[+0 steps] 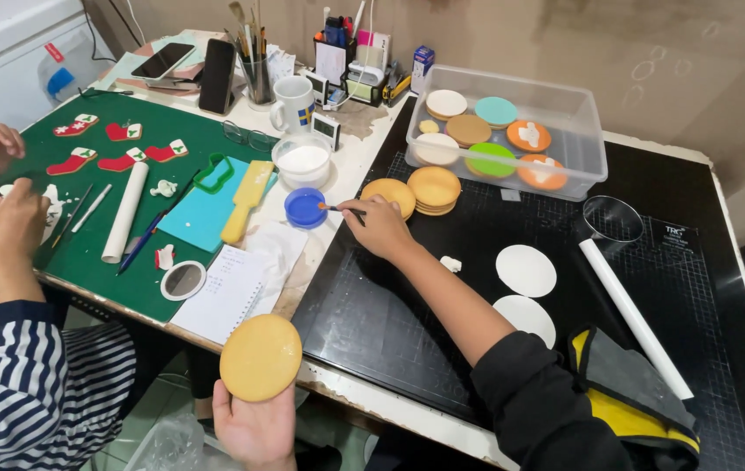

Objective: Decorating a cookie by kneading fondant, applying adhesive with a brush, and smoothing the fondant onto the cookie surface.

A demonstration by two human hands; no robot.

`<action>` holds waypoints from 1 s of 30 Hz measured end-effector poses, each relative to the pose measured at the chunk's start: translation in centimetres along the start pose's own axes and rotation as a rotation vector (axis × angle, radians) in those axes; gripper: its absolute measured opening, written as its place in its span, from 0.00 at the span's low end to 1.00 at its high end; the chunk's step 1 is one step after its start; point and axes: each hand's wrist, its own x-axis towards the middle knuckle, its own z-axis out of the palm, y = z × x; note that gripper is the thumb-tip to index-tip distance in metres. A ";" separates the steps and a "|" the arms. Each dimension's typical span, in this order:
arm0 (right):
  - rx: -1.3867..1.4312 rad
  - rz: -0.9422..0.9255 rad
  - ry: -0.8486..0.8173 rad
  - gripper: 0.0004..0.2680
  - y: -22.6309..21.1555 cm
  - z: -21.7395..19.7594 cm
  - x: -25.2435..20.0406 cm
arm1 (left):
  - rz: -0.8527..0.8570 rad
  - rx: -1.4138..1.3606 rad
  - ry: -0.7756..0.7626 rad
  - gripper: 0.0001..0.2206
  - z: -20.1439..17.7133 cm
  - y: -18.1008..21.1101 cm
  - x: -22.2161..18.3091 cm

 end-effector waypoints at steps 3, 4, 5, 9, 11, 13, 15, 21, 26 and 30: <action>0.017 -0.003 0.036 0.12 -0.1 -0.2 -0.4 | -0.022 -0.012 -0.040 0.20 -1.0 -0.2 0.3; 0.019 0.000 0.050 0.12 -0.2 -0.3 -0.5 | -0.031 -0.002 -0.067 0.20 -1.2 -0.2 0.4; 0.018 -0.003 0.047 0.12 -0.3 -0.4 -0.6 | -0.028 -0.005 -0.066 0.20 -1.3 -0.4 0.4; 0.192 0.144 0.096 0.13 -0.8 -1.5 -1.5 | -0.052 -0.021 -0.090 0.21 0.2 -1.7 0.3; 0.385 0.227 0.186 0.15 -0.7 -2.9 -3.4 | -0.071 -0.018 -0.074 0.24 0.6 -2.6 0.4; 0.595 0.120 0.365 0.11 -0.4 -5.0 -6.2 | -0.219 -0.100 -0.239 0.28 0.5 -3.9 1.0; 0.595 0.117 0.388 0.10 -0.4 -7.6 -11.2 | -0.269 -0.010 -0.174 0.30 2.6 -5.2 -0.1; 0.507 -0.226 0.376 0.09 0.3 -12.4 -25.1 | -0.536 -0.083 -0.447 0.25 2.9 -9.7 -2.1; 0.211 -0.389 0.461 0.09 1.2 -13.1 -29.9 | -0.686 -0.100 -0.486 0.24 4.1 -11.6 -5.5; 0.037 -0.452 0.569 0.09 2.0 -12.4 -34.5 | -0.672 -0.090 -0.517 0.24 4.2 -12.1 -6.3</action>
